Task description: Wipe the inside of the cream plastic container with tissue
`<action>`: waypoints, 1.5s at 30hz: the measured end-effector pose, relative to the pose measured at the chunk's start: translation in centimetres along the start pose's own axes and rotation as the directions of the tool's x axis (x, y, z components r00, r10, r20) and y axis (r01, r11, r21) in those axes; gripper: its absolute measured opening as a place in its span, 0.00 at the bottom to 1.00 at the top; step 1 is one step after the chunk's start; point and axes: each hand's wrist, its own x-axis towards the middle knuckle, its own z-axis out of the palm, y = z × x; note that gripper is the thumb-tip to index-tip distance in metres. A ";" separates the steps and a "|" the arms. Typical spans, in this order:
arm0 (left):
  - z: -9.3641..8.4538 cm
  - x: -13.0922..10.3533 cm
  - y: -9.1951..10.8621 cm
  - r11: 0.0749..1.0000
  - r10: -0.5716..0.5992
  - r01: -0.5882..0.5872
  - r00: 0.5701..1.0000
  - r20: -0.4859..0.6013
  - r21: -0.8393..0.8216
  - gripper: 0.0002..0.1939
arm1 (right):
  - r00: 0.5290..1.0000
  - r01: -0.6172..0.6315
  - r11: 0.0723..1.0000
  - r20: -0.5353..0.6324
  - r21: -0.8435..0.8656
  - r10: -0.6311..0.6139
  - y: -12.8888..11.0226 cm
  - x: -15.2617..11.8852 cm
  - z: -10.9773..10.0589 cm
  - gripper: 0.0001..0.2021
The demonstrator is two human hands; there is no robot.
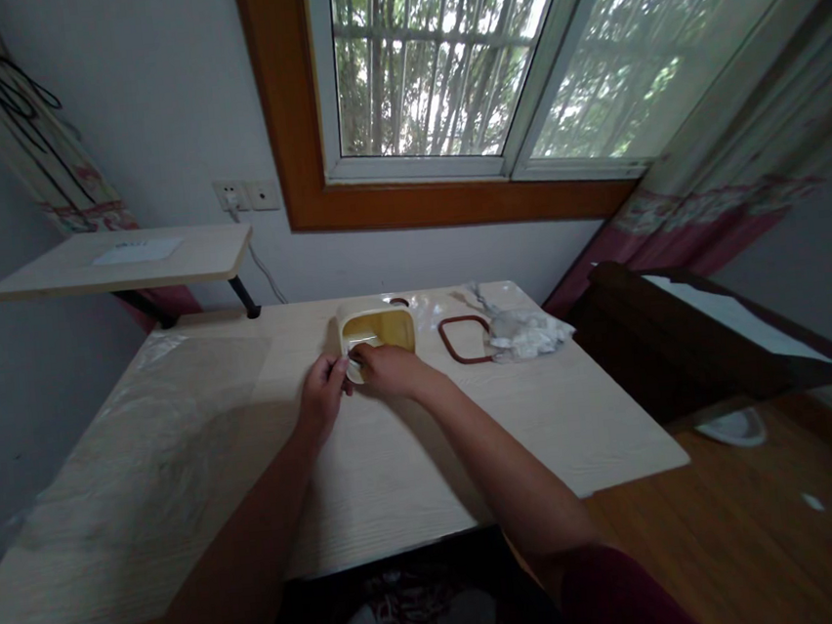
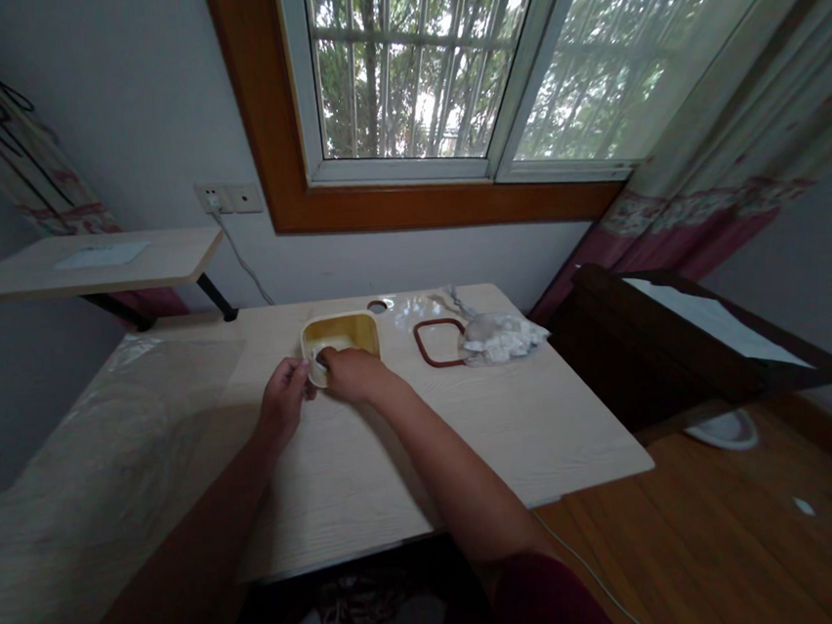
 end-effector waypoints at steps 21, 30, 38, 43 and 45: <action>0.5 -0.6 1.3 0.999 -0.036 0.037 0.998 -0.048 0.039 0.18 | 0.977 -0.212 0.962 -0.019 -0.175 0.212 -0.2 -6.9 0.4 0.29; 0.5 -0.6 0.8 0.998 -0.041 0.042 0.999 -0.027 0.039 0.18 | 0.997 -0.047 0.997 -0.064 0.055 0.051 -2.7 -6.5 1.3 0.29; 0.7 -0.8 1.4 0.998 -0.066 0.066 0.998 -0.018 0.008 0.20 | 0.986 -0.164 0.986 -0.034 -0.027 0.164 -1.8 -7.0 1.1 0.30; 0.8 -0.9 1.4 0.998 -0.057 0.057 0.998 -0.025 0.024 0.19 | 0.963 -0.268 0.949 -0.045 -0.168 0.264 -0.4 -7.0 1.2 0.29; 0.8 -0.9 1.4 0.998 -0.053 0.053 0.998 -0.025 0.026 0.19 | 0.953 -0.304 0.932 -0.047 -0.197 0.300 -0.3 -7.0 1.3 0.27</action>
